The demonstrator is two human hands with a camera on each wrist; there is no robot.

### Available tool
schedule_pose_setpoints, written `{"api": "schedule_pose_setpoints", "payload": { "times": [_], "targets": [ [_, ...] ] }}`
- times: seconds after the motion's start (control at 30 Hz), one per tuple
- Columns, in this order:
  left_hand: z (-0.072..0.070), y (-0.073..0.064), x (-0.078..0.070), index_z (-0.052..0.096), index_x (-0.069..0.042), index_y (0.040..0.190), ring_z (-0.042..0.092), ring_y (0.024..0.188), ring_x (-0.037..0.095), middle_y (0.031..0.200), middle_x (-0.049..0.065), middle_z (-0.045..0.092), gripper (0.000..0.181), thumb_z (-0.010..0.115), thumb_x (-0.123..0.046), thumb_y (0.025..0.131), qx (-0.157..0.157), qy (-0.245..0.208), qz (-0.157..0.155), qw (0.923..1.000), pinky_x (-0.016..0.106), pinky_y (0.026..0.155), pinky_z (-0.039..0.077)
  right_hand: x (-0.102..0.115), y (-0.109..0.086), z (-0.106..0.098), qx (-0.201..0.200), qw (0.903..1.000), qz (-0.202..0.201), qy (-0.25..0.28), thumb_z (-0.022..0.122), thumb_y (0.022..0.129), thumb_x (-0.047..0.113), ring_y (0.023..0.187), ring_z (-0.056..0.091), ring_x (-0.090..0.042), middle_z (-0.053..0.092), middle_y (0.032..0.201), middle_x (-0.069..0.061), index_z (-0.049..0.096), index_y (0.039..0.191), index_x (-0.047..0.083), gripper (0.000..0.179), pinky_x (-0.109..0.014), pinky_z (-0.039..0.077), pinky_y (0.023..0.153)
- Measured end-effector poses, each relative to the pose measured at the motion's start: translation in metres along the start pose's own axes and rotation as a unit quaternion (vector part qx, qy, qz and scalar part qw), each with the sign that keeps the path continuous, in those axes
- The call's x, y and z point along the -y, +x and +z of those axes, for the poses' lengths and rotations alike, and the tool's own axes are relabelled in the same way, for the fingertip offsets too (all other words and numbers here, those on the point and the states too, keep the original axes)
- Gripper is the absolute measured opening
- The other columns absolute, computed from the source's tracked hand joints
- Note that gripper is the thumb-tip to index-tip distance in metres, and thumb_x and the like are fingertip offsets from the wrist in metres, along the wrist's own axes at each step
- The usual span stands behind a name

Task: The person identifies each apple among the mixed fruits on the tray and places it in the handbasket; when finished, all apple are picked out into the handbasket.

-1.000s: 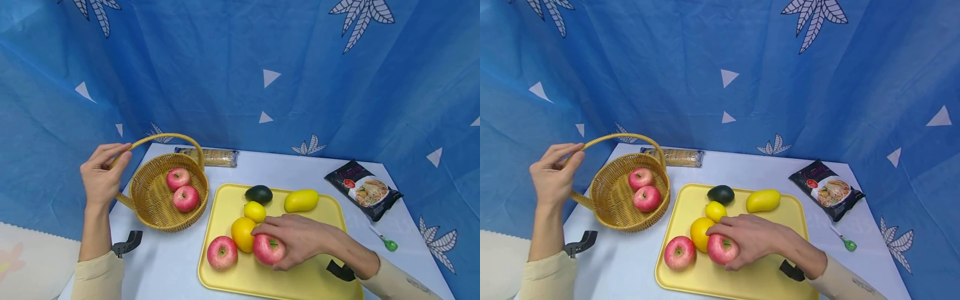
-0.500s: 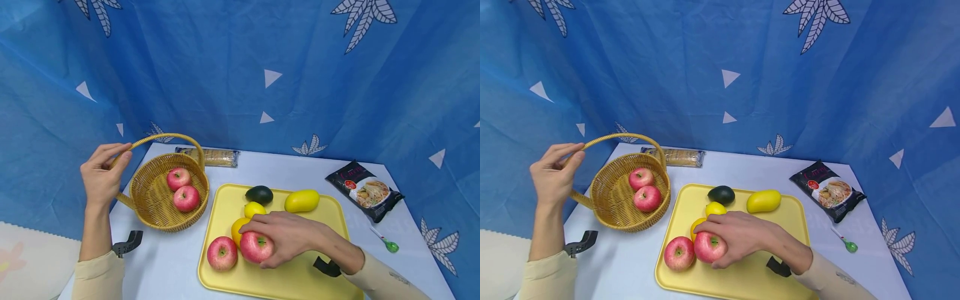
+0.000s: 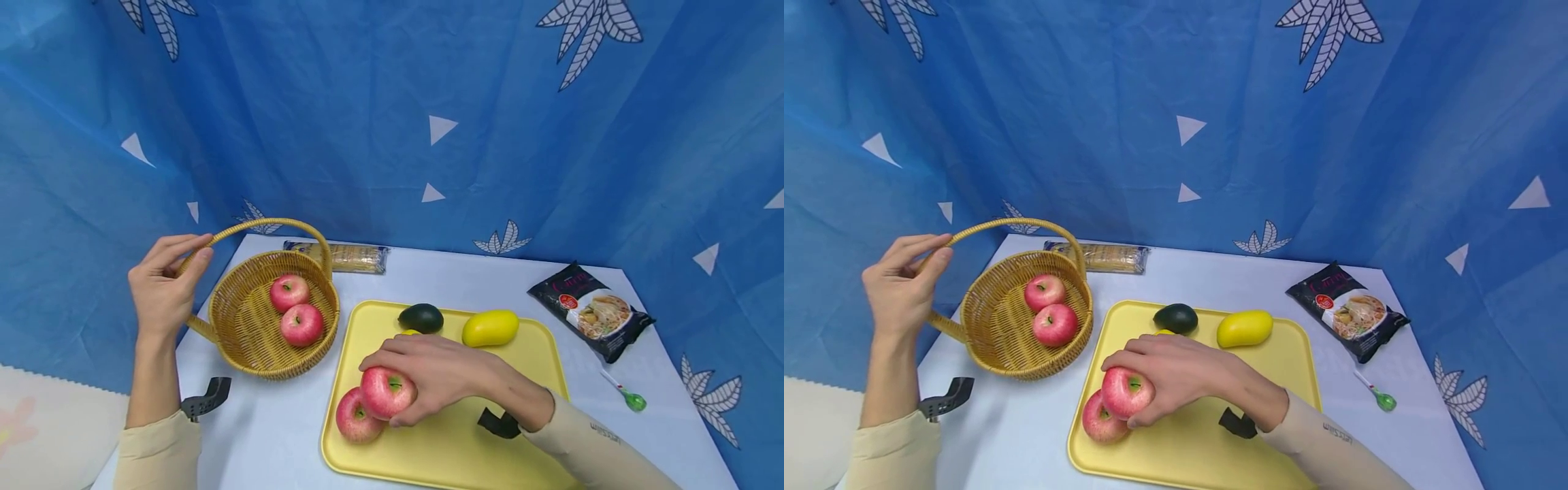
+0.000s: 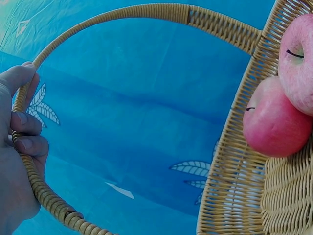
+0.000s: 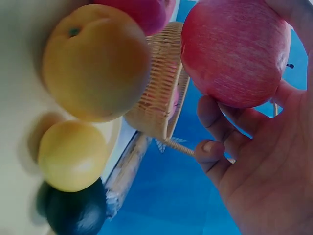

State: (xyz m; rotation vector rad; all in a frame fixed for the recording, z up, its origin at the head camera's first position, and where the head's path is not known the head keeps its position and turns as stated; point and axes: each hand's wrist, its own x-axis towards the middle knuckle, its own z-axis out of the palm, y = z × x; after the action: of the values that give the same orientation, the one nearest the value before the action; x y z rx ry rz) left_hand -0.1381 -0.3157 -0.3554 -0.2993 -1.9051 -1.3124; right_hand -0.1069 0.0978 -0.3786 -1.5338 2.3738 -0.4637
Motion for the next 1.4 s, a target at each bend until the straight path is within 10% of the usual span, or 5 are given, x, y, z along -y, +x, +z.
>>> {"api": "schedule_pose_setpoints", "payload": {
  "times": [1.4],
  "targets": [
    [-0.003,0.0,0.004,0.072,0.013,0.108,0.039,0.048,0.004,0.103,-0.002,0.068,0.021,0.07,0.011,0.088,-0.001,-0.007,-0.007,0.9999,0.018,0.042,0.025,0.01,0.082,-0.019,0.022,0.9992,-0.027,0.021,0.068,0.082,0.067,0.114,0.047,0.0,0.051,0.131,0.019,0.045,0.143,0.038,0.071,-0.023,0.047,0.092]
  ]
}}
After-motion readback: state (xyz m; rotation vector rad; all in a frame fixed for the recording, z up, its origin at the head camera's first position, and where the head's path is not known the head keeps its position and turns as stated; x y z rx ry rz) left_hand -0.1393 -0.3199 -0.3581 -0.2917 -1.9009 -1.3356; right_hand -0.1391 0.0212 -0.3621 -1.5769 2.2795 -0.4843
